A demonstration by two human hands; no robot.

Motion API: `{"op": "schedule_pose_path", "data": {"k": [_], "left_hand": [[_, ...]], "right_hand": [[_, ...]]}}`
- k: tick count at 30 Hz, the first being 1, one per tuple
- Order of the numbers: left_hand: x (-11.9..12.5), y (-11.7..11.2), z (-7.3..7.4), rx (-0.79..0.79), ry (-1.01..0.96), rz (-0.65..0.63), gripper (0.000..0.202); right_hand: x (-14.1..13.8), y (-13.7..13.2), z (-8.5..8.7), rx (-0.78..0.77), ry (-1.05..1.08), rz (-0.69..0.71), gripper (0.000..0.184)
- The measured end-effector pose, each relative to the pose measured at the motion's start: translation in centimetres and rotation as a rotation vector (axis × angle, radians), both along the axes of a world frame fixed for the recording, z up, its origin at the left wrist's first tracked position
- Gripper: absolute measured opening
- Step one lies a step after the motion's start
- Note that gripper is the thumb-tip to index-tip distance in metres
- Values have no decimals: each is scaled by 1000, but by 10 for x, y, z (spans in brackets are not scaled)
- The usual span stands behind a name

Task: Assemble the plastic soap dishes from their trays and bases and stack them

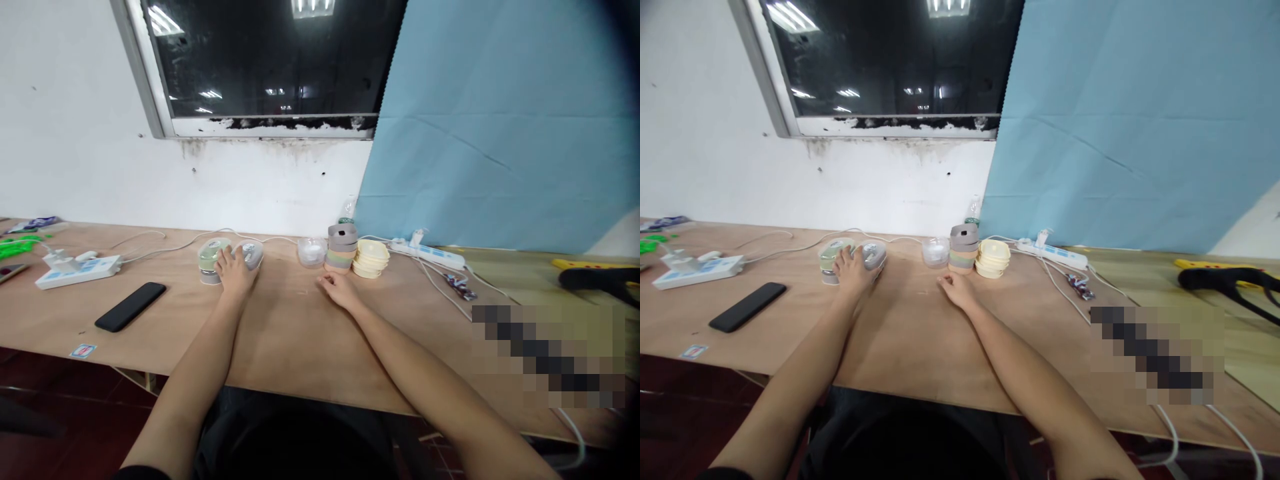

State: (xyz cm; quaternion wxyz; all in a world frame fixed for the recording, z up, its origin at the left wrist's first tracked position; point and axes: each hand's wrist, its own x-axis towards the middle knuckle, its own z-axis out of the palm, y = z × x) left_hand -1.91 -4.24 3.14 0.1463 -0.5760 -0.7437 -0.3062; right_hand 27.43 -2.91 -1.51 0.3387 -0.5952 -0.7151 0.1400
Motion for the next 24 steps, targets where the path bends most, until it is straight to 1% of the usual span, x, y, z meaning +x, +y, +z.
{"op": "schedule_pose_path", "data": {"k": [2,5,8,11,13,15,17,19,21,24], "left_hand": [[0,0,0,-5,0,-41,70],[-1,0,0,-12,-1,-71,59],[-2,-1,-1,2,-23,-56,56],[-2,-1,-1,10,-43,-36,57],[-2,0,-2,14,-40,-26,58],[-3,1,-3,22,-36,-23,58],[-2,2,-3,39,-45,-30,59],[0,2,-3,67,-62,-47,60],[4,0,-3,102,-61,-84,60],[15,-4,-3,152,-15,-196,55]], "right_hand": [[0,-1,2,76,26,-38,33],[8,-2,9,307,73,-181,33],[28,2,15,528,66,-311,31],[54,9,18,682,11,-421,28],[71,14,17,698,5,-530,30],[83,17,14,646,42,-632,37],[91,20,10,573,98,-672,42],[94,23,6,510,144,-655,45],[94,26,3,464,162,-607,43],[94,30,0,458,161,-538,34]]}}
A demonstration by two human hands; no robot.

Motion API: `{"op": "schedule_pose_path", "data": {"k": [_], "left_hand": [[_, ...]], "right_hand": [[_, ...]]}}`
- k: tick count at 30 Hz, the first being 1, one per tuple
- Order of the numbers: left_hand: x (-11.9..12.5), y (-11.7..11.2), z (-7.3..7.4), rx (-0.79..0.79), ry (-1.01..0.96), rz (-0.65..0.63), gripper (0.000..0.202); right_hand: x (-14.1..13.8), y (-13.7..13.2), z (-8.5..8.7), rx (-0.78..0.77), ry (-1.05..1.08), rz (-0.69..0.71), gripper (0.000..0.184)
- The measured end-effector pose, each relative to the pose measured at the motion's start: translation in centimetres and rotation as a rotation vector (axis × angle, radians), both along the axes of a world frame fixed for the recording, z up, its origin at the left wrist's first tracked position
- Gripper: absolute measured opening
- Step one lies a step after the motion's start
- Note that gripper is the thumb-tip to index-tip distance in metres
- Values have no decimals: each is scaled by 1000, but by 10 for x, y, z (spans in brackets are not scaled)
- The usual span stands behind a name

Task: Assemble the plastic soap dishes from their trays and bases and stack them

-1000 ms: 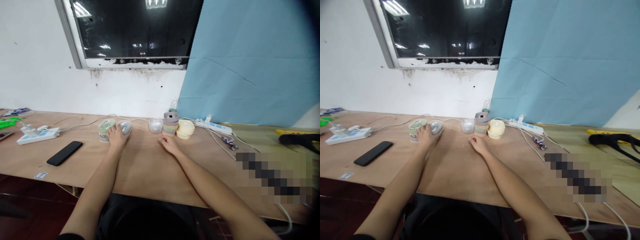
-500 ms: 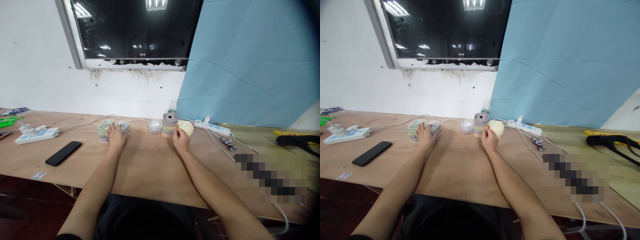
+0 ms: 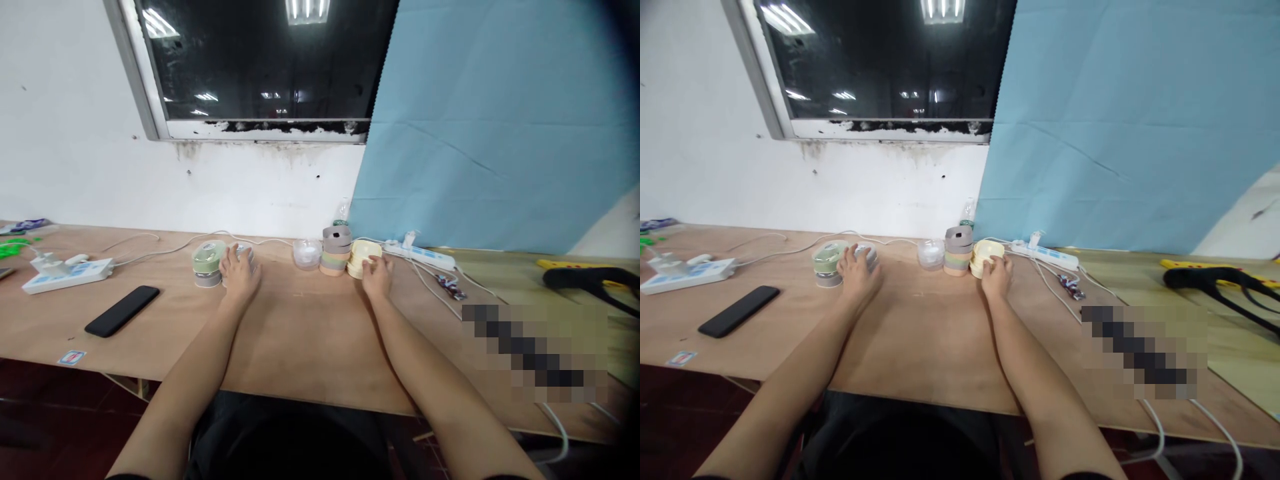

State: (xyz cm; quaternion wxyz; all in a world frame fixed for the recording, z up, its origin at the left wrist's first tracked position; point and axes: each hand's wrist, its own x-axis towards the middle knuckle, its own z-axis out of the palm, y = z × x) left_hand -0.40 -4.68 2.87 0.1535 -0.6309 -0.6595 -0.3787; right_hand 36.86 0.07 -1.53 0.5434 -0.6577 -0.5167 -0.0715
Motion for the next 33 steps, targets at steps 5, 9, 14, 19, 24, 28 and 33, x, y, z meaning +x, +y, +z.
{"op": "schedule_pose_path", "data": {"k": [5,9,14,19,24,28,33], "left_hand": [[20,-7,-5,45,89,-206,43],[27,-9,-8,33,104,-311,40],[27,-11,-5,-26,112,-304,38],[27,-12,-2,-10,88,-341,39],[30,-12,-4,49,35,-459,55],[29,-9,-8,130,-11,-547,80],[21,-3,-10,69,-136,-562,72]], "right_hand": [[2,1,1,106,-11,-1,23],[3,0,1,155,2,-20,19],[0,-2,6,246,-1,-50,19],[-15,-14,18,418,-109,48,18],[-58,-32,19,416,-299,460,14],[-99,-49,15,295,-516,816,9],[-116,-61,14,245,-538,942,19]]}}
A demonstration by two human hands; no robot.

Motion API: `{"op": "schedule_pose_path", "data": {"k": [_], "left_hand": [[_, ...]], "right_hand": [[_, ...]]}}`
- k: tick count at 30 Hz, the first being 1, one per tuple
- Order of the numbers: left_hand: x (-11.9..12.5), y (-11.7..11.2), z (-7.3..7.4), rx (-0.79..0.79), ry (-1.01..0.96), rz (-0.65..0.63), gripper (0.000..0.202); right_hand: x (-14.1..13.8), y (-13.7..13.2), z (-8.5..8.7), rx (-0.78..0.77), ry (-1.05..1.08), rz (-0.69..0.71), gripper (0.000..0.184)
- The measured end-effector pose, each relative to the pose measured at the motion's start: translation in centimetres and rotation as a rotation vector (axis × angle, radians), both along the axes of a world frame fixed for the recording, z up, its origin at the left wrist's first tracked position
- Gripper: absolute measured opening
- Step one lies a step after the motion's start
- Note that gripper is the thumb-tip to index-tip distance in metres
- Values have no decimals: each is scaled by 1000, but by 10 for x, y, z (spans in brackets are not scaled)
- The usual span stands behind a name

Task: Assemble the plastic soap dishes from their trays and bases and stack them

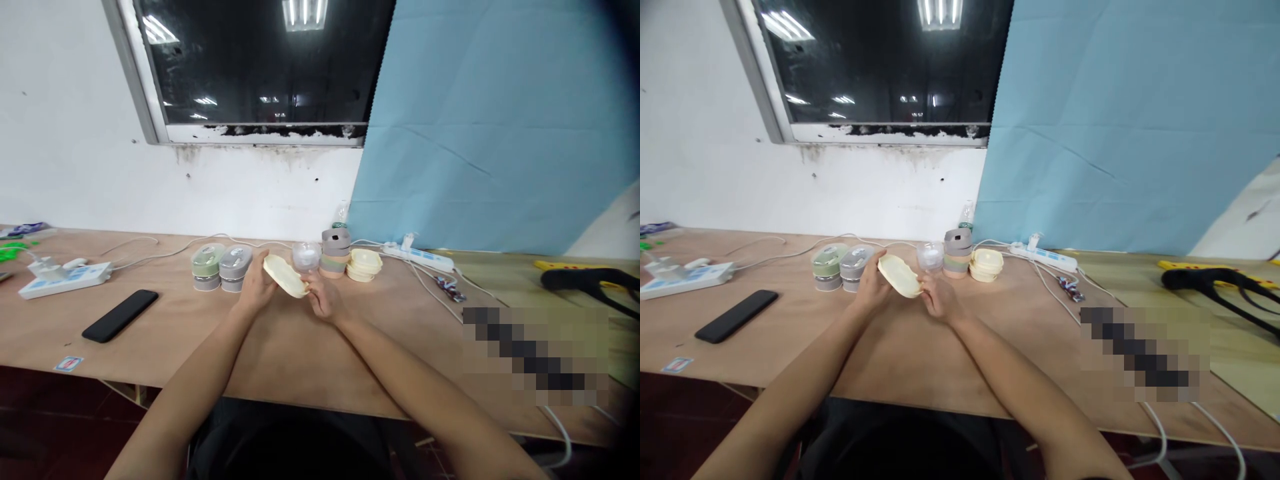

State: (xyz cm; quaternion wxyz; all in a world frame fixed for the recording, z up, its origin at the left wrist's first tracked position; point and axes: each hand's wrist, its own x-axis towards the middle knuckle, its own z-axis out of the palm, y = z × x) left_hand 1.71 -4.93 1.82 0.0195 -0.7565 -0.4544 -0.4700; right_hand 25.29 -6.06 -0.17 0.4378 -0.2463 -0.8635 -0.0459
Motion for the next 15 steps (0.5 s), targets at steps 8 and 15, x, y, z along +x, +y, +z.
{"op": "schedule_pose_path", "data": {"k": [8,15], "left_hand": [[4,-4,1,-226,7,9,32],[10,-10,0,-430,239,-127,48]], "right_hand": [[31,16,8,35,222,-358,37],[64,49,38,71,235,-724,44]]}}
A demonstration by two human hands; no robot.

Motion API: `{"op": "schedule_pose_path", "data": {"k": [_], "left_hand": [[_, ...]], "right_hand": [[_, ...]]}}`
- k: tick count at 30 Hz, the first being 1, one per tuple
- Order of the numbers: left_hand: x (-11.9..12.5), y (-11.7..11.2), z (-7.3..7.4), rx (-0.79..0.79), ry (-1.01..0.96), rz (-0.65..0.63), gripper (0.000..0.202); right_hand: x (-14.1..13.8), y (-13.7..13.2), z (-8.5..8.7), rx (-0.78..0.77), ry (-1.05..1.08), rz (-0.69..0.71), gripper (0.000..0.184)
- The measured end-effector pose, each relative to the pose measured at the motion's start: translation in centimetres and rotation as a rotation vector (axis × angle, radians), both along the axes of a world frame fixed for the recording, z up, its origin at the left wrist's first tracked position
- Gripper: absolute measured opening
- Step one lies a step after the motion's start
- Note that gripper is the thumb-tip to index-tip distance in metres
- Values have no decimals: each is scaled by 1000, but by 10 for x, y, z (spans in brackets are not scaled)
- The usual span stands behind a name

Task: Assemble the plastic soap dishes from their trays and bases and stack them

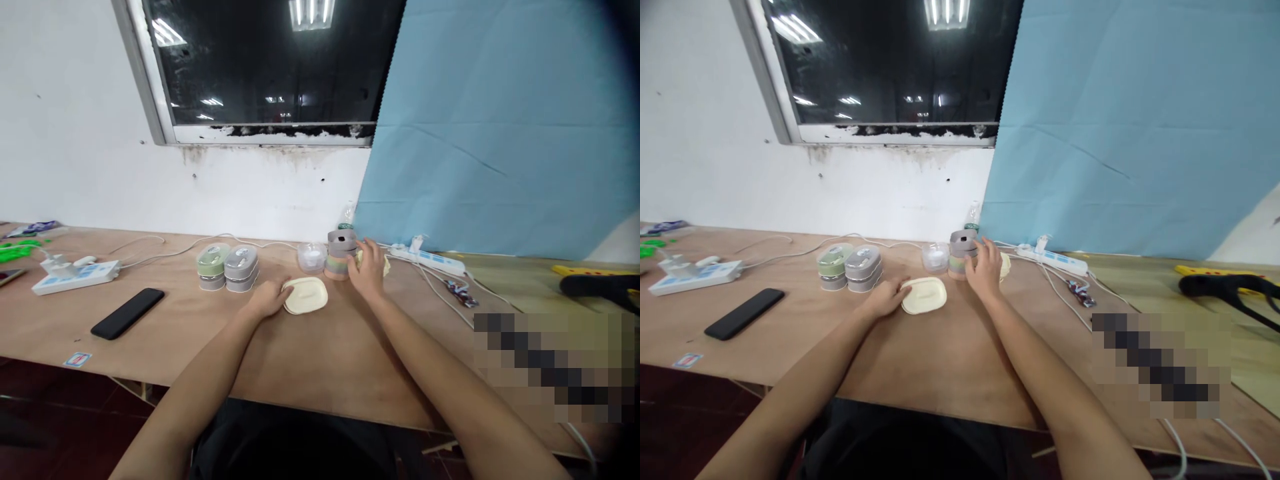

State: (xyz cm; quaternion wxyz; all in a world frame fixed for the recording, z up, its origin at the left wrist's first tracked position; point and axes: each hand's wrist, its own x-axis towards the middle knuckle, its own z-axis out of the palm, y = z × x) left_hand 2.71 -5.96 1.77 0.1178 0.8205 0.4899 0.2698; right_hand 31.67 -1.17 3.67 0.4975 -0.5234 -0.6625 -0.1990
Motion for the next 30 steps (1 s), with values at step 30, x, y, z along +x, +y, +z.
{"op": "schedule_pose_path", "data": {"k": [30], "left_hand": [[0,4,-1,86,-266,-30,65]], "right_hand": [[-59,-69,-44,-125,-14,674,19]]}}
